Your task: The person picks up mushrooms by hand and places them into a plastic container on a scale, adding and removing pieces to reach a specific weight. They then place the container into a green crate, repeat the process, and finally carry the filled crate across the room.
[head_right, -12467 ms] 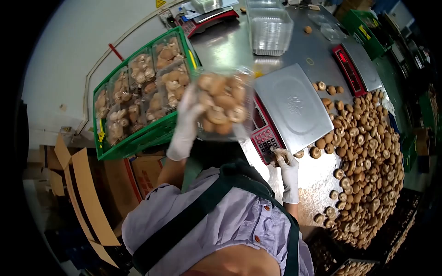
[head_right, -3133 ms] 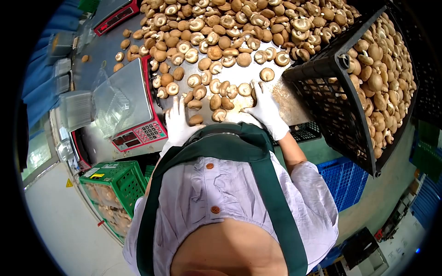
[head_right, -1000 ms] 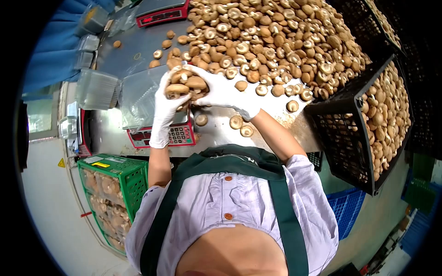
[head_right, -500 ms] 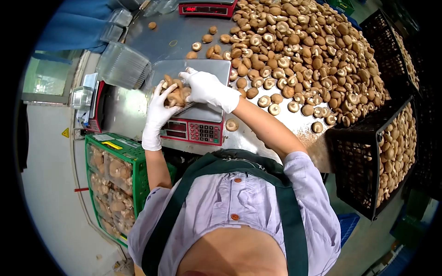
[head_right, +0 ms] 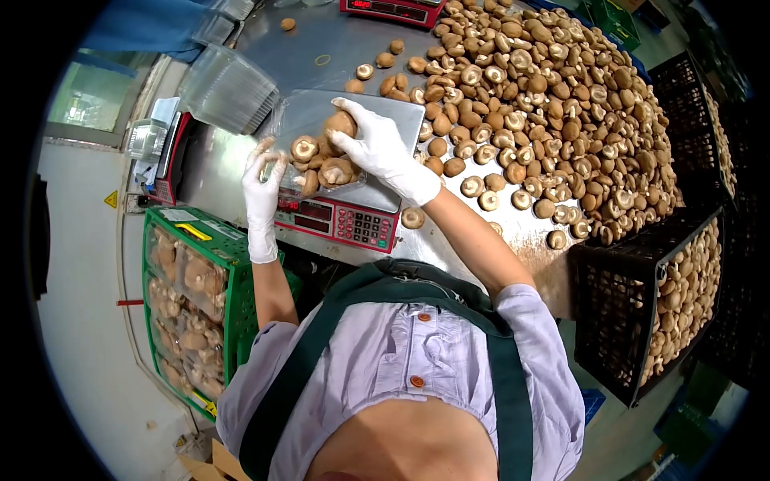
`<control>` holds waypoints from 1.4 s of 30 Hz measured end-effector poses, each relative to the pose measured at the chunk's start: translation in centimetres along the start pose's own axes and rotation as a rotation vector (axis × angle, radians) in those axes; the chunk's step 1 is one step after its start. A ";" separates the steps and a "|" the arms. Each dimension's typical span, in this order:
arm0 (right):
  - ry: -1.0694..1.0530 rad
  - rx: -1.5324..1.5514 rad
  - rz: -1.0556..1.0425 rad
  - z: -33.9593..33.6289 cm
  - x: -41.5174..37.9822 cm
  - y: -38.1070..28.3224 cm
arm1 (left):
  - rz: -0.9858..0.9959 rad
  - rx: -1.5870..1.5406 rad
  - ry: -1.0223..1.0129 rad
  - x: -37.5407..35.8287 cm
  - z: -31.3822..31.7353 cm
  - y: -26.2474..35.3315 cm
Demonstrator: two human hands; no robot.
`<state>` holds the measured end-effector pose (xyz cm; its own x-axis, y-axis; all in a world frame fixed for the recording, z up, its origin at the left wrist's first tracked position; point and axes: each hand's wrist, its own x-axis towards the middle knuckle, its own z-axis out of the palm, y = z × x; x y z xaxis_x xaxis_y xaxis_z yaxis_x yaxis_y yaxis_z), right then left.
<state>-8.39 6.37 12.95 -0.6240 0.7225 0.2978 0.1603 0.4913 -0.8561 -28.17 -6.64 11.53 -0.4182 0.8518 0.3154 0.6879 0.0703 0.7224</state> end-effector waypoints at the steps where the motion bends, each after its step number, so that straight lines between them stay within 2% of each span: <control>1: 0.017 -0.075 -0.044 0.6 0.4 0.2 | -0.045 -0.036 0.098 0.0 0.4 -0.3; 2: 0.013 -0.295 -0.182 2.6 0.8 2.9 | -0.038 0.103 0.047 -0.1 0.8 -0.3; 3: -0.030 -0.603 -0.206 3.5 0.2 3.6 | -0.036 0.148 -0.027 -0.2 1.5 -0.4; 5: -0.036 -0.468 -0.118 4.3 -0.1 4.6 | 0.044 0.355 -0.098 -0.9 2.7 -1.5; 6: -0.036 -0.469 -0.121 4.0 0.0 4.5 | 0.055 0.343 -0.089 -0.9 3.0 -1.2; 8: 0.142 -0.171 -0.067 2.6 -0.9 4.7 | 0.032 0.276 -0.093 -1.1 3.6 -0.8; 11: 0.208 -0.260 0.006 -2.0 -4.4 5.6 | 0.017 0.206 -0.064 -1.1 4.8 -0.4; 13: 0.186 -0.292 0.114 -5.3 -8.2 6.7 | 0.011 -0.159 0.060 -1.0 5.6 -0.8; 15: 0.015 -0.397 0.575 -7.7 -12.1 5.2 | -0.044 -0.305 0.115 -0.9 5.5 -0.6; 16: -0.001 -0.499 0.519 -8.0 -15.0 6.2 | -0.047 -0.306 0.111 -0.8 5.2 -0.7; 20: -0.052 -0.805 0.390 -5.6 -23.6 7.7 | -0.340 -0.468 0.249 -0.4 3.8 -1.8; 21: -0.038 -0.878 0.243 -4.9 -25.0 8.5 | -0.413 -0.505 0.283 -0.4 3.4 -2.0; 25: 0.092 -0.960 0.196 -4.2 -26.6 10.7 | -0.456 -0.528 0.293 -0.5 2.3 -1.9; 27: 0.161 -0.948 0.158 -5.0 -27.0 10.8 | -0.456 -0.562 0.276 -0.5 2.1 -1.8; 29: 0.173 -0.966 0.201 -5.3 -27.3 10.2 | -0.471 -0.564 0.275 -0.8 2.3 -1.5; 32: 0.302 -0.903 0.235 -5.7 -27.8 10.0 | -0.498 -0.567 0.270 -1.5 2.5 -1.9; 35: 0.247 -0.972 0.260 -5.7 -29.1 10.2 | -0.524 -0.542 0.222 -1.9 3.1 -1.8; 39: 0.344 -0.784 0.193 -6.8 -29.5 11.4 | -0.579 -0.602 0.223 -1.9 4.5 -0.5; 40: 0.453 -0.632 0.319 -6.9 -28.6 10.6 | -0.516 -0.612 0.217 -1.8 5.0 -1.0; 41: 0.501 -0.431 0.601 -7.1 -28.7 11.5 | -0.450 -0.621 0.213 -1.8 5.3 -1.1; 42: 0.540 -0.384 0.566 -7.5 -27.6 11.2 | -0.488 -0.633 0.209 -1.7 5.3 -0.2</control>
<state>16.38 -4.43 -1.73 0.0600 0.9918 0.1131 0.6444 0.0481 -0.7632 -24.46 -5.35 7.57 -0.7281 0.6828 -0.0608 -0.0377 0.0486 0.9981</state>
